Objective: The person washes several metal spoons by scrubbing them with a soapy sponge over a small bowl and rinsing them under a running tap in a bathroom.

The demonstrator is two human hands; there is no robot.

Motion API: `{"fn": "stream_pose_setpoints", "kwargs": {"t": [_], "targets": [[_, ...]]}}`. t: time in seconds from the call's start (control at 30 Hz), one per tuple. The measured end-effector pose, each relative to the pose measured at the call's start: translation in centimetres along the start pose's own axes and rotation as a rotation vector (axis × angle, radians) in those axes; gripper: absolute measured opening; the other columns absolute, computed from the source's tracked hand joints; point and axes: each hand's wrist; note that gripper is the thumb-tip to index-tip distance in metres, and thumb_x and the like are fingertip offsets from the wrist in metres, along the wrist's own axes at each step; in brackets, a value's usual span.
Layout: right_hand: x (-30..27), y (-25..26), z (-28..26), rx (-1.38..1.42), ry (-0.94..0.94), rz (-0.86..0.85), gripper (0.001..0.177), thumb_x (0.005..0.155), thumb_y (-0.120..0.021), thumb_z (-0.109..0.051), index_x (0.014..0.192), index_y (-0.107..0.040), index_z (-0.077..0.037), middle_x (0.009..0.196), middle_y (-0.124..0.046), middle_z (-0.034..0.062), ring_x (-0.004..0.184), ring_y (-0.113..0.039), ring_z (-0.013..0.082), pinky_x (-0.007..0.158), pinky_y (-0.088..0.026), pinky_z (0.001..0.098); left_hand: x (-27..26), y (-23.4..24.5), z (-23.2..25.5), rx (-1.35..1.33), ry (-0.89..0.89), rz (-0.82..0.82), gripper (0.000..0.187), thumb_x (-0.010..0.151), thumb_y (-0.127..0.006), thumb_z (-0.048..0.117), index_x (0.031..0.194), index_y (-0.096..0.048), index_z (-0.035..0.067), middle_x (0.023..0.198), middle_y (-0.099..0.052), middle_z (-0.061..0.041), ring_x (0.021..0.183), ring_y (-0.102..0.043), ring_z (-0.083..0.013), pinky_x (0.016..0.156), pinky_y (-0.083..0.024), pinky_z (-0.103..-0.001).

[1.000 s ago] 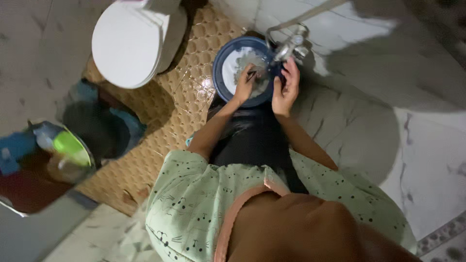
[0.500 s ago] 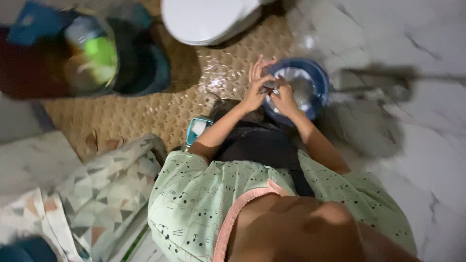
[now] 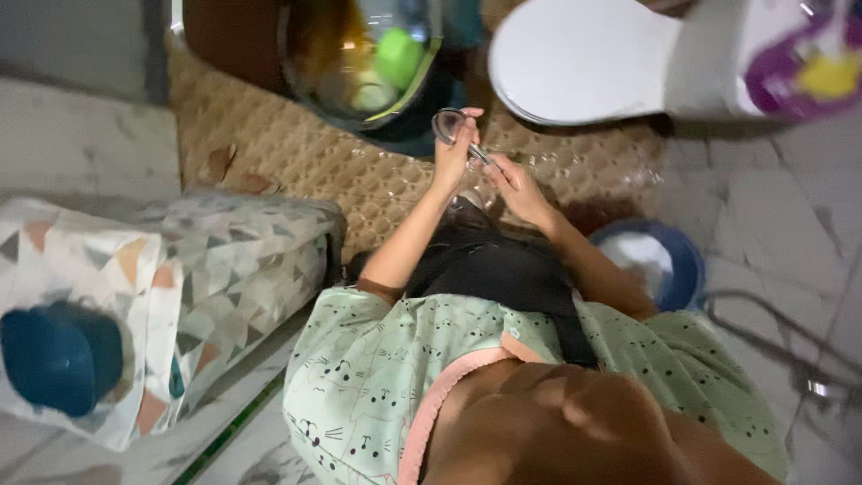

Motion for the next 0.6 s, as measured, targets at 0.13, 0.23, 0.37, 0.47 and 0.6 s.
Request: {"fn": "stream_pose_setpoints", "kwargs": {"t": [0.13,0.23,0.37,0.47,0.6], "targets": [[5.8,-1.8,-3.4,-0.196,-0.285,-0.123,0.026,0.111,-0.046,-0.019,0.125,-0.065,-0.011,0.072,-0.053,0.0015,0.058,-0.046,0.0139,0.055,-0.04,0.0309,1.2,5.7,-0.1,-0.018,0.109,0.196,0.055,0.111,-0.049,0.043,0.142,-0.057,-0.001,0.119,-0.066,-0.008,0.108,-0.059,-0.0162,0.097,-0.046,-0.032],[9.7,-2.4,-3.3,-0.328,-0.189,-0.091,0.024,0.11,-0.049,-0.016,0.125,-0.066,-0.009,0.079,-0.061,0.0072,0.064,-0.052,0.0193,0.061,-0.044,0.0366,2.1,8.3,0.6,0.01,0.175,0.313,0.066,0.109,-0.036,0.054,0.147,-0.05,0.003,0.143,-0.059,-0.012,0.135,-0.052,-0.0228,0.114,-0.036,-0.037],[15.2,-1.9,-1.7,-0.333,0.07,0.001,0.024,0.11,-0.051,-0.011,0.129,-0.061,-0.003,0.097,-0.069,0.018,0.085,-0.067,0.0311,0.076,-0.052,0.0445,2.1,8.8,1.8,0.183,0.043,0.404,0.067,0.11,-0.039,0.053,0.154,-0.042,0.002,0.161,-0.044,-0.017,0.152,-0.036,-0.0285,0.126,-0.024,-0.039],[20.1,-1.6,-0.8,-0.472,0.133,0.032,0.027,0.107,-0.052,-0.008,0.131,-0.06,0.002,0.111,-0.067,0.0288,0.103,-0.064,0.0479,0.089,-0.051,0.0513,2.7,7.9,3.1,0.339,0.024,0.492,0.065,0.108,-0.044,0.047,0.156,-0.041,0.003,0.164,-0.04,-0.017,0.154,-0.034,-0.0302,0.127,-0.023,-0.04],[26.8,-0.9,0.6,-0.559,0.216,-0.008,0.031,0.106,-0.049,-0.005,0.133,-0.057,0.008,0.124,-0.062,0.0333,0.112,-0.06,0.0515,0.097,-0.049,0.0527,5.3,6.9,4.7,0.691,-0.105,0.54,0.061,0.111,-0.048,0.037,0.161,-0.033,0.006,0.17,-0.031,-0.017,0.162,-0.023,-0.0334,0.133,-0.018,-0.044]]}}
Point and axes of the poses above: each hand's wrist, its own x-axis towards the middle knuckle, its own y-axis out of the back of the hand, z = x × y
